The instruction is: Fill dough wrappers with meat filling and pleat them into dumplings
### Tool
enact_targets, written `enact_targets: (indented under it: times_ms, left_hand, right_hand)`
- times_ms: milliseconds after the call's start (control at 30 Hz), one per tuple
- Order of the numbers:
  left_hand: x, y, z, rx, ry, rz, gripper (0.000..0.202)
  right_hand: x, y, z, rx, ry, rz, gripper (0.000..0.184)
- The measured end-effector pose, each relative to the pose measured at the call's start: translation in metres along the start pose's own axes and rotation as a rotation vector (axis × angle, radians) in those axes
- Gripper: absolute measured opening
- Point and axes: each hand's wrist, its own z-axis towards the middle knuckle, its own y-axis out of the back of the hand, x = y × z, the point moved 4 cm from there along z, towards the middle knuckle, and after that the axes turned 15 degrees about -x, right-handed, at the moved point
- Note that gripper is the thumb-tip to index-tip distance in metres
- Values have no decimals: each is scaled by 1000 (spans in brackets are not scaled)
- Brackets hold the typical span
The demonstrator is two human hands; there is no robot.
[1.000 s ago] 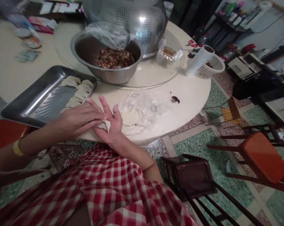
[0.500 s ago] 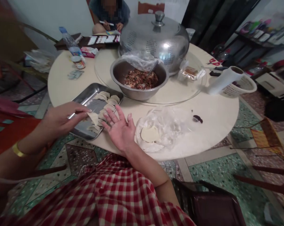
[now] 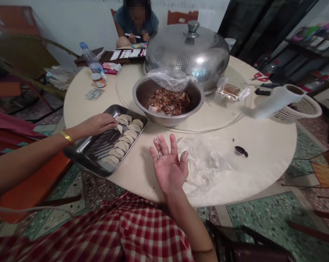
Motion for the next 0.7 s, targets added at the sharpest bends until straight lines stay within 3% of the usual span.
enact_targets:
  times_ms: [233,433,700]
  left_hand:
    - [10,-11,3,31,-5,5,39]
    - [10,-19,6,39,-88,38,43]
    - [11,-18,4,-4,-151,97,42]
  right_hand:
    - [3,4,5,-8,-16,26,50]
    - [5,4,4,32,-22,90,50]
    - [5,7,6,41,-2,93,51]
